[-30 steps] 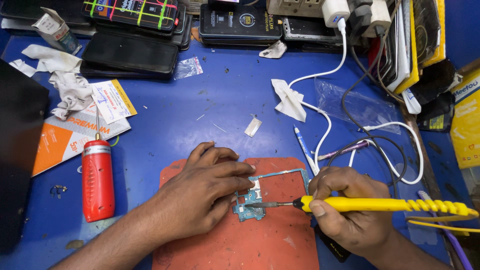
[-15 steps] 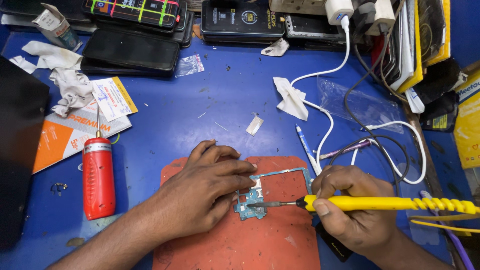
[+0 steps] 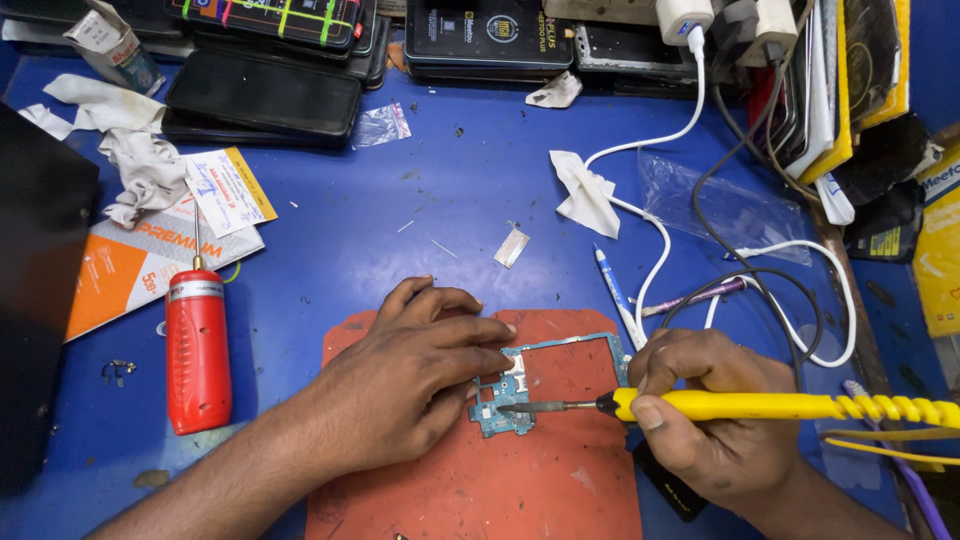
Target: The person holds a phone motherboard steady on a red mat with one hand while using a yellow soldering iron with the other, touching the iron tip to points on the board to solder components. They occasionally reposition the board and continue soldering different spots on it.
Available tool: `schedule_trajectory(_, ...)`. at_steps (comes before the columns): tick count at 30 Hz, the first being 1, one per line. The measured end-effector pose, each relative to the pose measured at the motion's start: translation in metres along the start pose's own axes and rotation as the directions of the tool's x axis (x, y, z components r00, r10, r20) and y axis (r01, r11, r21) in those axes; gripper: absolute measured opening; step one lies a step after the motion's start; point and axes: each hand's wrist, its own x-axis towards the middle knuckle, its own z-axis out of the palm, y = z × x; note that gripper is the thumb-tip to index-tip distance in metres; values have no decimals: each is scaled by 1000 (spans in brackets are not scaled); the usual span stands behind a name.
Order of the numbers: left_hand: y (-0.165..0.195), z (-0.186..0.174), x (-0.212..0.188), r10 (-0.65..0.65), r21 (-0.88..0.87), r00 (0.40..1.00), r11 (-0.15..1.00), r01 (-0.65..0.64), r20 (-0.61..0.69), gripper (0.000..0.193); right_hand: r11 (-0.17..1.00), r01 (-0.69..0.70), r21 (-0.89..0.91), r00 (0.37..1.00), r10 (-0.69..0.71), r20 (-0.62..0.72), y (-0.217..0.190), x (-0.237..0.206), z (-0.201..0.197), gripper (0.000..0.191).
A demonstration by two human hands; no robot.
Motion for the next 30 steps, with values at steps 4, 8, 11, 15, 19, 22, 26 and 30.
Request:
schedule_trajectory(4, 0, 0, 0, -11, -6, 1000, 1000, 11, 7, 35, 1000, -6, -25, 1000, 6, 17, -1, 0, -1, 11)
schedule_trajectory(8, 0, 0, 0, -5, -7, 1000, 1000, 5, 2, 36, 1000, 4, -4, 1000, -4, 2, -1, 1, -2, 10)
schedule_trajectory(11, 0, 0, 0, -4, -8, 1000, 1000, 4, 6, 36, 1000, 4, 31, 1000, -4, 14, -2, 0, -2, 9)
schedule_trajectory(15, 0, 0, 0, -4, -11, 1000, 1000, 4, 3, 36, 999, 4, 43, 1000, -4, 4, -2, -1, -2, 9)
schedule_trajectory(19, 0, 0, 0, -1, -7, 1000, 1000, 1, 0, 40, 999, 20, 40, 1000, -20, 13, -1, -1, -3, 8)
schedule_trajectory(22, 0, 0, -1, -14, -1, 1000, 1000, 14, -8, 46, 997, 3, 78, 1000, -3, 0, 0, -1, -3, 9)
schedule_trajectory(26, 0, 0, 0, -4, 24, 1000, 1000, 4, -18, 42, 997, 7, 78, 1000, -7, 9, 0, -1, -4, 8)
schedule_trajectory(30, 1, -3, 1, -17, 20, 1000, 1000, 17, -11, 28, 996, 37, 83, 999, -35, -21, -2, 0, -8, 8)
